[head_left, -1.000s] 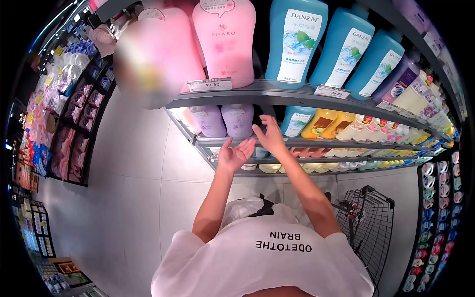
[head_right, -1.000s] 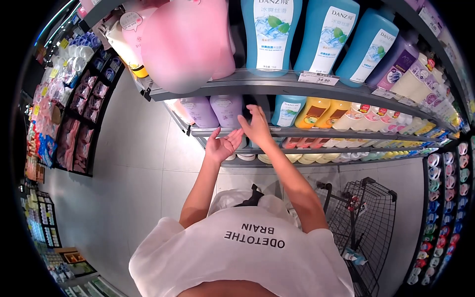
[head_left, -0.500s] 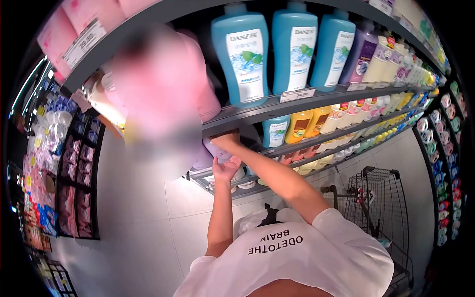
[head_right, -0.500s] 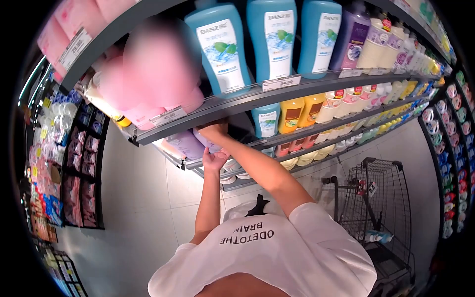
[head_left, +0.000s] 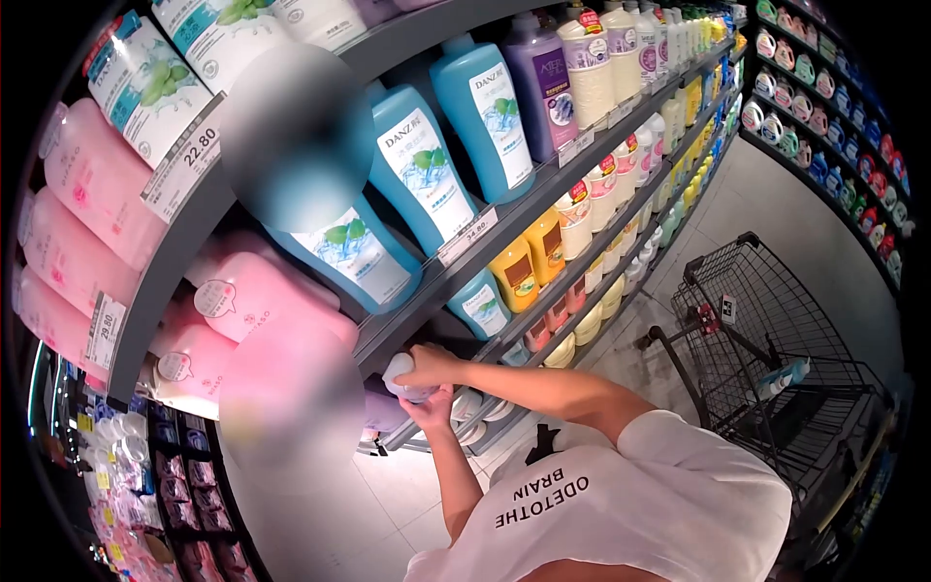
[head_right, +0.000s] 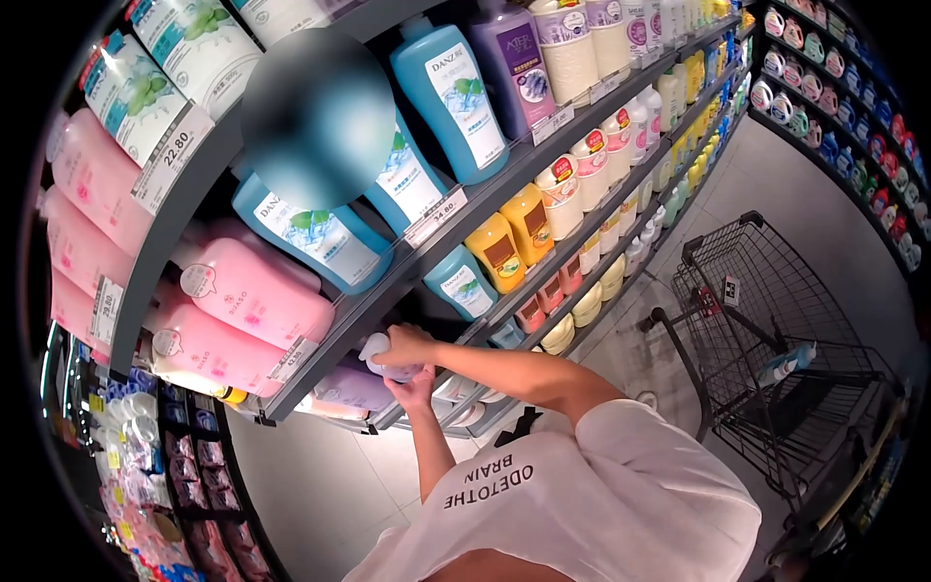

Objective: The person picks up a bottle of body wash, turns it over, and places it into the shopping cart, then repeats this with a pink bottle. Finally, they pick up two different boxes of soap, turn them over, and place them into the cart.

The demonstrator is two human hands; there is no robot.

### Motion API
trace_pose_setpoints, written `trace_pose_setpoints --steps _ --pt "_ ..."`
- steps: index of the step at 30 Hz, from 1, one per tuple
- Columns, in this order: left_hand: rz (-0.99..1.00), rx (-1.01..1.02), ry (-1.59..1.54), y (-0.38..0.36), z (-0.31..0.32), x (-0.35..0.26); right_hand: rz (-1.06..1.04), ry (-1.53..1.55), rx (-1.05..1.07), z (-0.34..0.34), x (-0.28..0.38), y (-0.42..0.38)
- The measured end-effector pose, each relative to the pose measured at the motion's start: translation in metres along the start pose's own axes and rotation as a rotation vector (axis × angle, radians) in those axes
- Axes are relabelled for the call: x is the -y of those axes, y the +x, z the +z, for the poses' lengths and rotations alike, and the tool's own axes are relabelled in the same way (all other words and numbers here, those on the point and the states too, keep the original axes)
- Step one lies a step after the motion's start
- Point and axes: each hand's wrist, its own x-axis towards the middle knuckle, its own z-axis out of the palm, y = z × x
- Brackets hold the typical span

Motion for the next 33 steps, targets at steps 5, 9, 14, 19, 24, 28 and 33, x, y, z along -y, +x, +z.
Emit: trace_pose_setpoints --steps 5,9,14,19,24,28,33 --pt "-0.019 0.068 0.125 0.000 -0.021 0.001 -0.203 0.095 -0.090 -0.004 -0.024 -0.034" --pt "-0.011 0.115 0.267 -0.011 -0.012 0.015 -0.313 0.143 -0.153 -0.013 -0.040 -0.063" --pt "-0.048 0.198 0.252 -0.032 -0.004 0.039 -0.375 0.256 -0.167 -0.045 -0.036 -0.107" --pt "-0.100 0.329 0.075 -0.071 0.014 0.070 -0.309 0.564 -0.115 -0.082 -0.040 -0.150" --pt "-0.063 0.444 0.036 -0.101 0.022 0.071 -0.146 1.070 -0.121 -0.088 -0.053 -0.180" --pt "-0.015 0.310 0.517 -0.106 0.014 0.052 0.016 1.423 0.012 -0.097 -0.059 -0.200" --pt "-0.745 0.463 0.291 -0.087 -0.005 0.045 0.346 1.279 0.011 -0.135 -0.071 -0.212"
